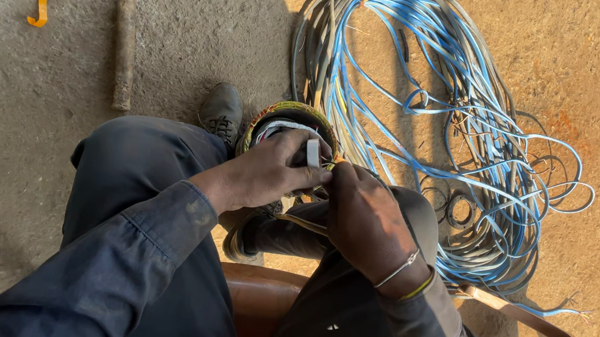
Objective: The person sits on a chair and wraps electrical tape around wire connections, working over their lap. They pull tape from the roll, wind it around the joined wires, and press the tape down, with a bucket of wires beside them and coiled cables on the ground.
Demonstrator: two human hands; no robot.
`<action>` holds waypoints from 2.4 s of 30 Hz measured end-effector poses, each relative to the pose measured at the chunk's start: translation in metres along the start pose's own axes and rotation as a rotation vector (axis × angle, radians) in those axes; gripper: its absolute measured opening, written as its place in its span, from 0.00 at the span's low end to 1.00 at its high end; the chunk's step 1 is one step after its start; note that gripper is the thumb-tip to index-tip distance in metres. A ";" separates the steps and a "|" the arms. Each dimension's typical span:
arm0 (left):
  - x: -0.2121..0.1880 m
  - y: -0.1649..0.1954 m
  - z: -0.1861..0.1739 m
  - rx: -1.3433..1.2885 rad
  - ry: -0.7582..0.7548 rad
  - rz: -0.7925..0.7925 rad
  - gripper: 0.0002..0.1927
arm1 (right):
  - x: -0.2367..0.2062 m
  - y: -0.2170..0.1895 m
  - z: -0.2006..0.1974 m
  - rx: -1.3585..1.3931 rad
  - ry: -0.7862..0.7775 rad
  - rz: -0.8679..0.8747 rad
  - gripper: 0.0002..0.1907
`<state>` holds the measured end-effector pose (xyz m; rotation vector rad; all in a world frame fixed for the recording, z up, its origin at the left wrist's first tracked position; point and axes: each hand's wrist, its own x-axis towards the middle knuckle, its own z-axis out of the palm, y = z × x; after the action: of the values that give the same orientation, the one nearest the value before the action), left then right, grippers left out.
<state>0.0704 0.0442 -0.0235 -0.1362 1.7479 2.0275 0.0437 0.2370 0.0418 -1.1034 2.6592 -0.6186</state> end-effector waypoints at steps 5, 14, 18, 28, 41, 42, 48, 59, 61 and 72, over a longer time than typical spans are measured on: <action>0.002 0.002 -0.007 -0.068 -0.048 0.030 0.24 | 0.001 0.024 0.003 0.701 -0.103 0.355 0.08; -0.014 -0.008 0.006 0.375 -0.029 0.523 0.20 | -0.008 0.039 0.020 0.839 0.042 0.524 0.08; -0.009 -0.013 0.016 0.353 0.055 0.137 0.18 | -0.007 0.037 0.022 0.801 0.044 0.514 0.08; -0.013 -0.027 0.029 0.671 0.540 0.406 0.46 | 0.001 0.029 0.025 0.792 -0.041 0.401 0.08; -0.005 -0.011 0.000 0.041 0.117 0.252 0.42 | 0.005 0.025 0.000 0.582 -0.118 0.229 0.07; -0.004 -0.009 -0.003 -0.074 0.047 0.153 0.40 | 0.004 0.026 -0.002 0.543 -0.114 0.160 0.08; -0.006 -0.003 -0.008 0.290 -0.096 0.377 0.41 | 0.003 0.034 0.004 0.464 -0.023 0.040 0.10; -0.015 -0.011 -0.001 0.346 0.056 0.494 0.30 | 0.003 0.042 0.031 0.805 0.069 0.317 0.08; -0.017 -0.012 0.001 0.362 0.041 0.541 0.24 | 0.002 0.040 0.032 0.846 0.047 0.399 0.08; -0.003 -0.032 0.016 0.372 0.607 0.230 0.34 | 0.008 0.015 0.033 0.778 0.057 0.324 0.08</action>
<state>0.0897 0.0612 -0.0484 -0.4912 2.5893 1.8852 0.0395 0.2306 0.0055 -0.4271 2.1967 -1.4375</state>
